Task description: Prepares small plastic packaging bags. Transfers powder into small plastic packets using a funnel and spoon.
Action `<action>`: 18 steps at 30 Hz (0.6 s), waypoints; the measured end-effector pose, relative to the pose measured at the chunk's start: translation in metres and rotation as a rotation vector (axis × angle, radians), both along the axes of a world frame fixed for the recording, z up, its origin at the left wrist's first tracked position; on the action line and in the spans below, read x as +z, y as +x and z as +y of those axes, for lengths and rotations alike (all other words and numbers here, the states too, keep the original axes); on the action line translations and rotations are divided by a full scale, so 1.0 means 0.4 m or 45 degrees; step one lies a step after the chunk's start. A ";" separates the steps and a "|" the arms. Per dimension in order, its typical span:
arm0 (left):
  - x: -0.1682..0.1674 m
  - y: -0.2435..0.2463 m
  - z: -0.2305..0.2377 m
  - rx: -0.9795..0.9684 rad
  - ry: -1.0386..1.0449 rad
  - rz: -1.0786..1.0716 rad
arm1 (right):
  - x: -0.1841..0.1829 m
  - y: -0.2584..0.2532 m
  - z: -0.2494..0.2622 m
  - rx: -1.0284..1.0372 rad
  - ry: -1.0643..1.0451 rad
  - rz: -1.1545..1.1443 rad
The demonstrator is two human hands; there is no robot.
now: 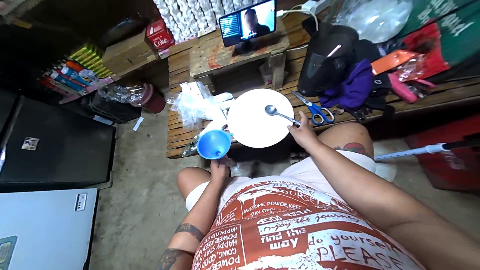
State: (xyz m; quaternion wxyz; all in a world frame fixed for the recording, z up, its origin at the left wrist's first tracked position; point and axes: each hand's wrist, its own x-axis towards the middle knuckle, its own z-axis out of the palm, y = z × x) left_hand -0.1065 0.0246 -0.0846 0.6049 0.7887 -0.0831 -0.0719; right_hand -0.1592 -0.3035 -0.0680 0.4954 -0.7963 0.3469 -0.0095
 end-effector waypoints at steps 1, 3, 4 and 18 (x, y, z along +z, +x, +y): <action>-0.012 -0.004 0.000 -0.026 0.029 -0.034 | 0.002 -0.001 -0.001 0.033 -0.050 0.014; -0.032 -0.008 0.005 -0.116 0.090 -0.144 | 0.008 -0.005 -0.001 0.079 -0.105 0.048; -0.039 -0.008 0.009 -0.156 0.132 -0.200 | 0.008 -0.007 0.001 0.085 -0.120 0.062; -0.027 0.006 0.012 -0.517 0.499 -0.279 | 0.113 -0.051 0.206 0.658 0.839 -0.032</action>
